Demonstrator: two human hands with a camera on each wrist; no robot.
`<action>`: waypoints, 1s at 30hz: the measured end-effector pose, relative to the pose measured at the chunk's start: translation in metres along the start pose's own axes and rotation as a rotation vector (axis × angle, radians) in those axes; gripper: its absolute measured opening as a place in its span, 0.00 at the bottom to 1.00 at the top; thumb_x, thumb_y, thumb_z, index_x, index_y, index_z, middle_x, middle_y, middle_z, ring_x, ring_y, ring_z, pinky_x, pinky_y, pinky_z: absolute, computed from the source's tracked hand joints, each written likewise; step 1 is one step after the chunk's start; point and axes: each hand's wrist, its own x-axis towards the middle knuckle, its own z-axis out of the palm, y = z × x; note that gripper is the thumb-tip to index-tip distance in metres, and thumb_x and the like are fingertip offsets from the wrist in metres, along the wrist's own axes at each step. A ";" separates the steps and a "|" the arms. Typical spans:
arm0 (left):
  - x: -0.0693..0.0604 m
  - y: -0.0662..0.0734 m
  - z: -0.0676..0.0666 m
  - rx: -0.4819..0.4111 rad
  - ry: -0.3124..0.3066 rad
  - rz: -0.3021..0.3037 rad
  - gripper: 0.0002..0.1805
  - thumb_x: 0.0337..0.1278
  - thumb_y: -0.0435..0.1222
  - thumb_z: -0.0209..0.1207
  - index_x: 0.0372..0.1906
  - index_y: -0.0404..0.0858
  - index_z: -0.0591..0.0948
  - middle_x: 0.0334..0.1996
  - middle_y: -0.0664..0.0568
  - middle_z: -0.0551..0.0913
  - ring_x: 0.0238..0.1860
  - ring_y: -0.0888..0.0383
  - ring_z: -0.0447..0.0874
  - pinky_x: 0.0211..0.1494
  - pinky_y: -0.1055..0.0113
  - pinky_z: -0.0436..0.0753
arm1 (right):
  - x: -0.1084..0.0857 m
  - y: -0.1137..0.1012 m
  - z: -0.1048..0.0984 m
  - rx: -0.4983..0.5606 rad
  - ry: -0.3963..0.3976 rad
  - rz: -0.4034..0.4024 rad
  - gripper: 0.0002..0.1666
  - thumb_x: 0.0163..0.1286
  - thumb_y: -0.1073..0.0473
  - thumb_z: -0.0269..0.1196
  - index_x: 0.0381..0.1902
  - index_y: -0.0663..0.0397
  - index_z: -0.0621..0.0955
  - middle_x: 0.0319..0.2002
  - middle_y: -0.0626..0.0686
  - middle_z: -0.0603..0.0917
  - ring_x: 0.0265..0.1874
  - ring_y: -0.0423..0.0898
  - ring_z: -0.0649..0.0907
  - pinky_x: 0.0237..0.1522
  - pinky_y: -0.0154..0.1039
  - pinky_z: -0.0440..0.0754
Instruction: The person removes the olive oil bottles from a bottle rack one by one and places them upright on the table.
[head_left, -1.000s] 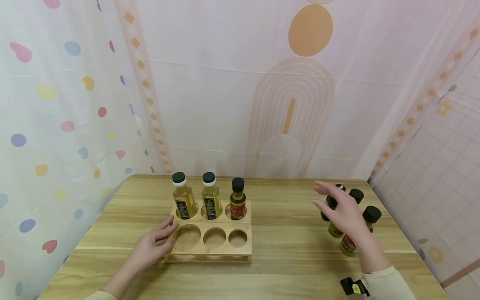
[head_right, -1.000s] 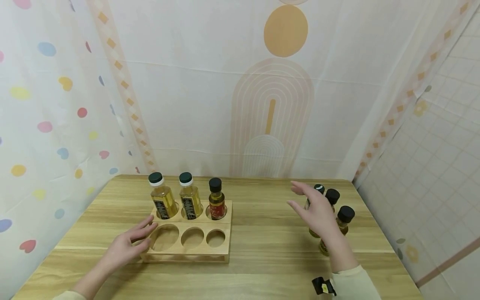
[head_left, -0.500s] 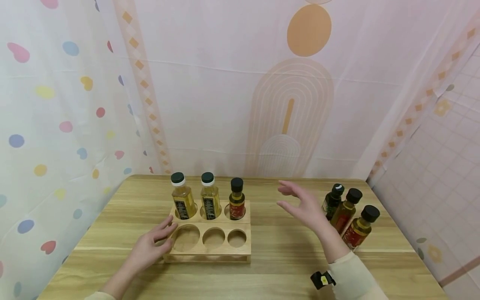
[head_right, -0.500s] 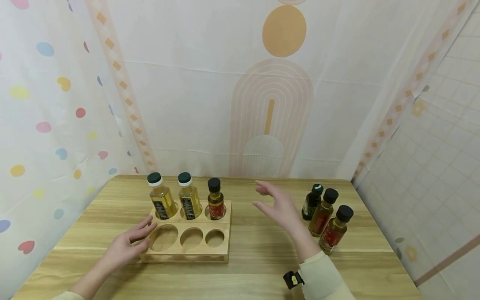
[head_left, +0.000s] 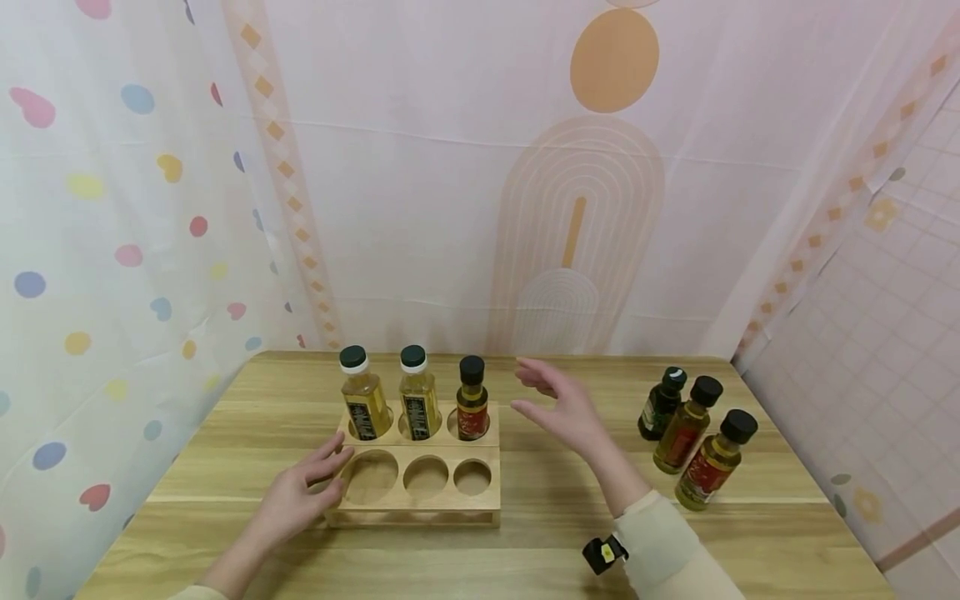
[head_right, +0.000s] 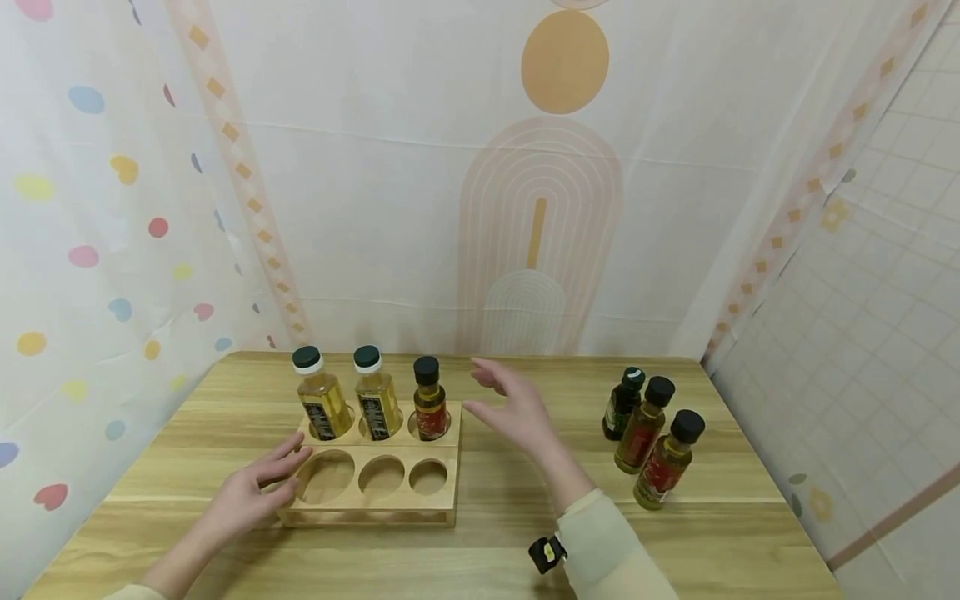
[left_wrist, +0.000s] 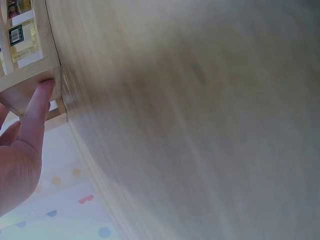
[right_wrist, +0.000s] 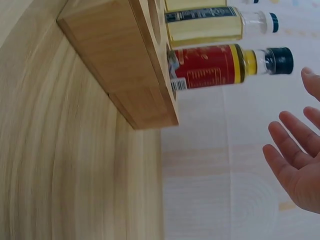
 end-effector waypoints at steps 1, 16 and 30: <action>0.000 0.000 0.000 0.001 0.001 -0.002 0.23 0.58 0.31 0.66 0.59 0.30 0.80 0.69 0.37 0.69 0.64 0.35 0.69 0.54 0.57 0.81 | 0.001 0.000 0.003 0.008 -0.003 0.007 0.35 0.62 0.62 0.71 0.67 0.57 0.74 0.57 0.57 0.82 0.56 0.54 0.81 0.61 0.49 0.76; 0.000 -0.003 0.001 -0.012 0.020 0.008 0.23 0.55 0.30 0.67 0.58 0.30 0.81 0.68 0.39 0.70 0.64 0.35 0.70 0.54 0.66 0.79 | 0.024 -0.015 0.036 0.161 -0.019 0.030 0.36 0.63 0.64 0.71 0.68 0.57 0.73 0.58 0.61 0.81 0.55 0.57 0.81 0.59 0.54 0.77; -0.001 -0.001 0.001 -0.021 0.017 0.000 0.23 0.56 0.30 0.67 0.58 0.30 0.81 0.68 0.39 0.70 0.64 0.36 0.70 0.55 0.69 0.77 | 0.034 -0.017 0.050 0.225 0.017 0.105 0.32 0.63 0.64 0.70 0.66 0.53 0.76 0.52 0.59 0.84 0.50 0.54 0.84 0.52 0.44 0.82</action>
